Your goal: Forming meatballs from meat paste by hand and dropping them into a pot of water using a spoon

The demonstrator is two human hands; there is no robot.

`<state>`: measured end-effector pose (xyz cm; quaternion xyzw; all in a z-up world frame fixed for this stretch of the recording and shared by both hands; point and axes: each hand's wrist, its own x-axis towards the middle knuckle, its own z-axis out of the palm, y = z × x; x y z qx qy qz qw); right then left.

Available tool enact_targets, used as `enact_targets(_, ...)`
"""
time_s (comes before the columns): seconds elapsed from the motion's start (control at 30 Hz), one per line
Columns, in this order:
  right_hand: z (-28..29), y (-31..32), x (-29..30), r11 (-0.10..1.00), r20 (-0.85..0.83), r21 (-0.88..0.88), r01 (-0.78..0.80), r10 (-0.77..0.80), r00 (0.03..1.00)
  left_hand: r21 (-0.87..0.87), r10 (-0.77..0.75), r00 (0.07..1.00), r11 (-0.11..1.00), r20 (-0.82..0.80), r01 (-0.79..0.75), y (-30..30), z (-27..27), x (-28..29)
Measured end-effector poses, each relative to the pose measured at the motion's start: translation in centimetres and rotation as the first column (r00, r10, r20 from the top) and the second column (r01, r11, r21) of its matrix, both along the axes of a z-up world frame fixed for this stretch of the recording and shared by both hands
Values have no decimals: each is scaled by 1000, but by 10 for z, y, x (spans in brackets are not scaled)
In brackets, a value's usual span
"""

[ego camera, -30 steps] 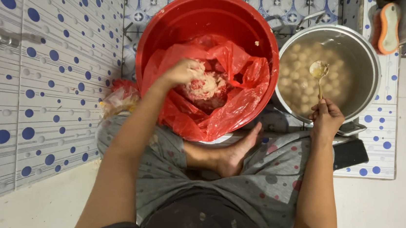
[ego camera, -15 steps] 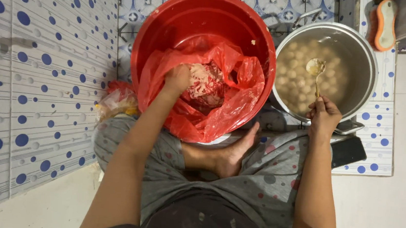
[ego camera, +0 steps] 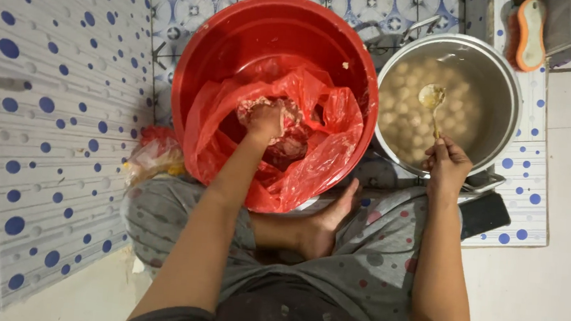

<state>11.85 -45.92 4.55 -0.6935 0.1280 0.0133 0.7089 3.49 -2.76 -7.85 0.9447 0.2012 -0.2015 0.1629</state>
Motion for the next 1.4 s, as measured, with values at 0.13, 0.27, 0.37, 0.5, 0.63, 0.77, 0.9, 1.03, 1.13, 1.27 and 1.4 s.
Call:
enact_targets(0.13, -1, 0, 0, 999, 5, 1, -42, 42, 999, -57, -123, 992, 991, 18, 124, -1, 79, -17)
enact_targets(0.27, -5, -1, 2, 999, 22, -3, -40, 40, 999, -947, 419, 850, -169, -320, -273, -6, 121, -26)
enact_targets(0.37, -7, -1, 3, 999, 27, 7, -48, 48, 998, -451, -53, 927, 862, 372, 231, -3, 228, -46)
enact_targets(0.5, -4, 1, 0, 999, 48, -2, -32, 33, 998, -104, -332, 931, 931, 154, 350, 20, 186, -35)
enact_targets(0.63, -12, -4, 3, 1000, 60, -4, -25, 25, 998, -188, -239, 949, 942, 207, 278, 24, 170, -28)
enact_targets(0.77, -33, -16, 9, 1000, 60, 5, -9, 8, 998, -525, -9, 891, 805, 454, 275, 5, 200, -52)
enact_targets(0.9, -21, -12, 3, 1000, 35, 30, 7, -8, 999, -906, 562, 711, -263, -422, -331, 8, 158, -55)
enact_targets(1.03, -26, -12, 7, 997, 17, 73, 40, -41, 999, -971, 769, 597, -230, -226, -71, 6, 125, -90)
enact_targets(1.13, -29, -12, 9, 995, 3, 85, 57, -57, 998, -993, 860, 502, -45, -94, -109, 2, 117, -103)
enact_targets(1.27, -23, -20, -9, 987, -26, 118, 111, -109, 994, -968, 769, 597, 247, 226, 48, -8, 134, -110)
enact_targets(1.4, 10, -11, -55, 974, -82, 145, 176, -165, 983, -968, 727, 645, 233, 236, 91, -23, 151, -118)
